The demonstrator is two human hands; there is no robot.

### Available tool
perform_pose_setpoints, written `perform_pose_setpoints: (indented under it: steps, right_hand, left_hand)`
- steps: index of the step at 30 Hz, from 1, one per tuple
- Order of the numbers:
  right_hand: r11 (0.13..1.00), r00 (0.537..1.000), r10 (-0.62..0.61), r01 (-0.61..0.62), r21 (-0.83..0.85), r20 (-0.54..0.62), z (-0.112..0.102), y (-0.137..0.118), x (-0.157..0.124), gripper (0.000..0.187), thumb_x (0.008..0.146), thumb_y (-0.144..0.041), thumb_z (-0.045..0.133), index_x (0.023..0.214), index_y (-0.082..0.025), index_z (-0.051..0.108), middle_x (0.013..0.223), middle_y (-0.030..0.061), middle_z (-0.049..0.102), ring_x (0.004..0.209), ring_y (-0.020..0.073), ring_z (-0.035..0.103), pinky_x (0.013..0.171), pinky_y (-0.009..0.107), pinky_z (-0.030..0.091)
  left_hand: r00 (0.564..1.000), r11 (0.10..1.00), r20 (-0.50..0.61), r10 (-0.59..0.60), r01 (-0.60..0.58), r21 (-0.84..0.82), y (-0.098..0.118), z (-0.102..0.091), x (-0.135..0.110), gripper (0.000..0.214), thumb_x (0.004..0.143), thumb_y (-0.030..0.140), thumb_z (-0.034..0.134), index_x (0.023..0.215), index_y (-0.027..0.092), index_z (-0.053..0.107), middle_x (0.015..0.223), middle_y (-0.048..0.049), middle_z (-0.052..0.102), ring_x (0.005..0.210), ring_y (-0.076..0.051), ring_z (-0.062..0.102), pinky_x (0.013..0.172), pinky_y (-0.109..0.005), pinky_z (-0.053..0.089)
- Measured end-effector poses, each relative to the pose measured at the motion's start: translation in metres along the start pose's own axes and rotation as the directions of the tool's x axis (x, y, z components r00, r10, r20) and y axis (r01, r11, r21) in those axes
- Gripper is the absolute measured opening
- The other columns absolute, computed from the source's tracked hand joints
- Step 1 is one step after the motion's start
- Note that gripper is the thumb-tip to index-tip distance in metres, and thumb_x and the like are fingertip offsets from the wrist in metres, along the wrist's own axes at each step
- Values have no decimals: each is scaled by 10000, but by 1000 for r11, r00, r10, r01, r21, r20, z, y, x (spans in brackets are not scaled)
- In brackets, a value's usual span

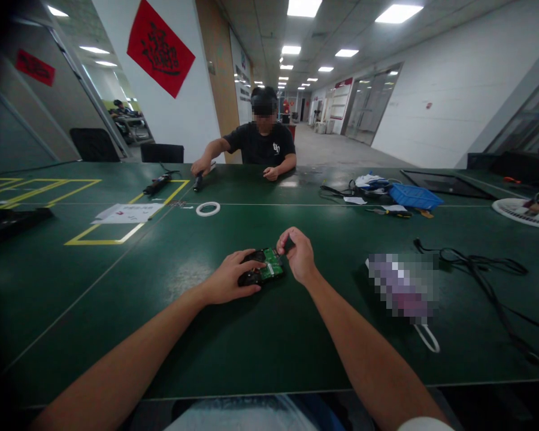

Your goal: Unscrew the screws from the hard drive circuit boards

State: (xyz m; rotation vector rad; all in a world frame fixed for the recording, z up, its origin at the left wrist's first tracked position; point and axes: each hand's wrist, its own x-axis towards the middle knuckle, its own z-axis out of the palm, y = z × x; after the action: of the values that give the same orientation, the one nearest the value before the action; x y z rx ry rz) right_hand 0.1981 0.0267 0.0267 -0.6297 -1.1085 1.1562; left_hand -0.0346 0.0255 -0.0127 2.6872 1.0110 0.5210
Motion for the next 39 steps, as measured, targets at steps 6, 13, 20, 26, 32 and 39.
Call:
perform_pose_setpoints:
  steps: [6,13,20,26,32,39]
  right_hand:
    - [999,1000,11,-11,45,6,-2,3,1,256,889,-432,533,743,-222,543,686,-2,488,590,145,472,590,302,394]
    - [998,999,45,-45,40,13,4,4,1,317,906,-501,509,774,-223,584,685,3,488,609,150,474,617,301,410]
    - [927,993,-51,87,-364,109,-9,-12,6,312,929,-428,512,769,-228,690,836,48,620,859,205,569,802,334,458]
    - [910,976,74,18,-413,207,-13,-24,7,294,908,-376,520,842,-217,758,1102,80,710,907,210,607,561,272,385]
    - [953,936,274,-233,-196,222,-9,-29,6,274,861,-355,564,980,-191,749,911,92,731,797,192,644,492,236,344]
    - [941,929,339,-335,-51,151,-15,-32,6,175,832,-332,628,865,-186,720,889,59,687,823,168,611,523,237,347]
  left_hand:
    - [1000,1000,-5,-10,10,-9,1,0,1,624,816,520,768,1389,348,591,1579,-103,375,1376,-398,422,1113,-585,358]
    - [1000,1000,-11,-2,2,0,2,0,0,613,828,516,756,1390,339,588,1570,-112,382,1395,-391,405,1117,-574,357]
    - [1000,1000,-2,-6,6,-4,1,-1,0,610,834,531,745,1390,334,591,1570,-116,382,1380,-402,416,1113,-585,355]
    - [1000,1000,-8,-9,9,-18,2,-1,0,617,821,522,761,1388,347,594,1574,-109,380,1372,-404,424,1115,-590,352]
    - [1000,1000,-12,-11,11,-3,1,0,0,614,823,516,758,1389,348,592,1567,-108,386,1382,-398,414,1122,-587,342]
    - [1000,1000,-18,-7,7,-27,2,-1,0,616,813,514,770,1382,353,598,1571,-101,389,1372,-391,426,1115,-579,356]
